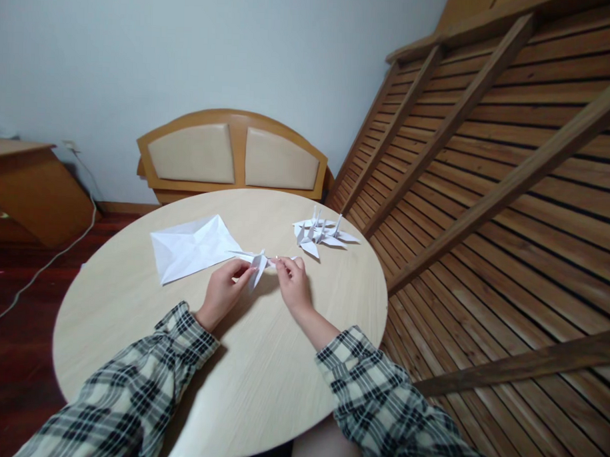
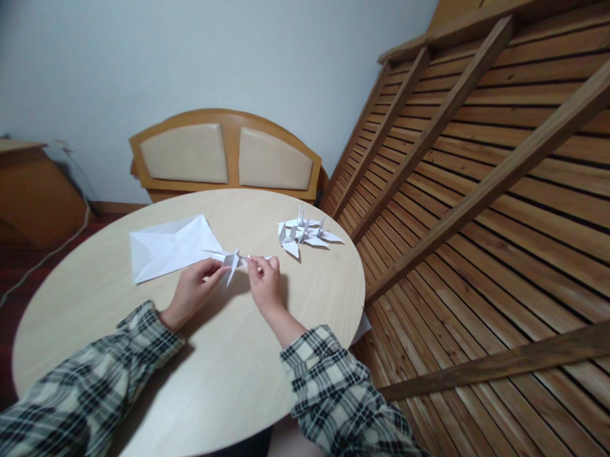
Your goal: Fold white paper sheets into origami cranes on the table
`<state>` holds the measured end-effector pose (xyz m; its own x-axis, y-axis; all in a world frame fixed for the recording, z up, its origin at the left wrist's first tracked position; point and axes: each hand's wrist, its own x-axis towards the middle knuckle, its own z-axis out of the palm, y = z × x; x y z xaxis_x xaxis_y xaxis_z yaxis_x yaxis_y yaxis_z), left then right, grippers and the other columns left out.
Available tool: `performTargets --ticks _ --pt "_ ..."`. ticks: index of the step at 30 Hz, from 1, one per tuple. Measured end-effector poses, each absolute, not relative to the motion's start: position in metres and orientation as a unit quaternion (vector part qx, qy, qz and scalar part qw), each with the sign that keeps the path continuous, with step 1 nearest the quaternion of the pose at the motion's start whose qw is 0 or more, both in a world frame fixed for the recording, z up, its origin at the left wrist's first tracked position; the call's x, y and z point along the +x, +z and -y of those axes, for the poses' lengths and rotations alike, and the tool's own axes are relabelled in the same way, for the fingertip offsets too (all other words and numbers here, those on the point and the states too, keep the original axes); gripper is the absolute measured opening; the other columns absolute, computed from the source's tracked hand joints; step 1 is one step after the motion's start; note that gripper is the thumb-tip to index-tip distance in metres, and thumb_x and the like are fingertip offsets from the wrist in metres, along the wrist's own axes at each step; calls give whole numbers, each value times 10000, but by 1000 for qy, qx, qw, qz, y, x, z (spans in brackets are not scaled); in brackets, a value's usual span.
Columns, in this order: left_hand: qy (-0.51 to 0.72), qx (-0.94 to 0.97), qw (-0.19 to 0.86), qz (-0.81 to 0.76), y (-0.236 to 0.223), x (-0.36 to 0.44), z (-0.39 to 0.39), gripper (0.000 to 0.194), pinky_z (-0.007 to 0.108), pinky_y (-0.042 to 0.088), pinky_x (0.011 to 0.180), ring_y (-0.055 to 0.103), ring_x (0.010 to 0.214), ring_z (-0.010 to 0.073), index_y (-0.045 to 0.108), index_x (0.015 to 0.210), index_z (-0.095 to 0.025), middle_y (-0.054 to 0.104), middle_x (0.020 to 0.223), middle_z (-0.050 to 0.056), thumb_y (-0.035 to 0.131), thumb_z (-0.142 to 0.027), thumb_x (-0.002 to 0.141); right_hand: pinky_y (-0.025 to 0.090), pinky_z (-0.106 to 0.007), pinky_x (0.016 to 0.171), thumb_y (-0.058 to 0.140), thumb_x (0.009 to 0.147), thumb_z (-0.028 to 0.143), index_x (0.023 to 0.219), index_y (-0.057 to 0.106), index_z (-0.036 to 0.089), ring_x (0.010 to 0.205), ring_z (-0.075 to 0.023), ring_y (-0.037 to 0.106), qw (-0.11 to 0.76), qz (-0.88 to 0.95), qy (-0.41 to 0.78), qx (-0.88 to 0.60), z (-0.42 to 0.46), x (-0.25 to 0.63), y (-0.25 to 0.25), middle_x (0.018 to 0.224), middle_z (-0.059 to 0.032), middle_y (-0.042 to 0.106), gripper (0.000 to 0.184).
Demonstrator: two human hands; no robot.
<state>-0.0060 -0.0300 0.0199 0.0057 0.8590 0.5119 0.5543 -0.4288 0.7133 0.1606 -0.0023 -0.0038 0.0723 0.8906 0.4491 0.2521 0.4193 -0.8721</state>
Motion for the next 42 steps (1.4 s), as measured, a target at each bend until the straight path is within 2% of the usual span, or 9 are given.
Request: performTargets --ticks 4,6,9,13,21,26,35,39,42 --pt "487 705 154 -492 20 -9 29 185 270 450 647 569 697 150 625 808 -180 654 774 28 563 -340 878 396 -461 1016 630 856 431 822 737 235 1113 -258 527 592 613 146 -503 0 172 8 1171 -106 532 226" --pt "482 715 149 -483 20 -9 28 176 267 447 647 564 696 147 619 818 -181 650 783 28 560 -333 884 361 -495 1042 694 816 398 869 731 246 1146 -271 518 573 642 126 -494 1 174 14 1182 -95 574 165" --pt "474 730 131 -475 18 -10 28 165 270 441 647 561 693 146 611 821 -182 645 790 31 559 -326 885 430 -446 973 684 836 334 963 702 252 1035 -228 591 546 700 176 -426 5 172 17 1032 -58 675 152" --pt "470 733 90 -484 16 -9 29 181 280 420 637 549 677 154 581 782 -182 624 746 25 540 -324 886 494 -385 876 663 840 306 951 692 220 926 -200 641 577 667 242 -405 6 162 10 967 -54 712 143" --pt "433 730 -3 -529 14 0 33 228 274 339 590 494 634 151 514 718 -187 545 675 5 552 -337 887 525 -326 783 663 800 321 834 617 199 809 -167 630 598 611 330 -401 7 149 4 837 -27 658 135" --pt "412 747 -82 -516 17 0 34 232 299 314 611 459 681 174 497 711 -198 523 676 12 555 -330 893 528 -293 737 663 808 376 916 590 212 834 -158 629 566 627 390 -367 8 146 2 926 -34 644 209" --pt "498 700 -113 -499 24 2 34 195 396 387 816 482 910 240 533 842 -204 525 894 54 656 -354 822 478 -272 677 541 899 331 877 599 214 753 -150 612 547 667 346 -370 9 152 5 830 -19 646 133" --pt "523 685 -111 -495 25 2 34 351 475 370 959 464 1121 288 510 1025 -196 512 1157 110 703 -368 787 462 -272 678 499 922 303 901 597 216 754 -152 600 519 706 311 -367 12 156 11 830 -17 641 133" --pt "519 682 -127 -500 27 2 36 424 514 344 1007 426 1202 318 512 1085 -200 468 1257 133 733 -362 762 462 -282 707 490 929 280 903 584 218 776 -156 595 515 717 272 -382 12 157 12 843 -23 638 116"
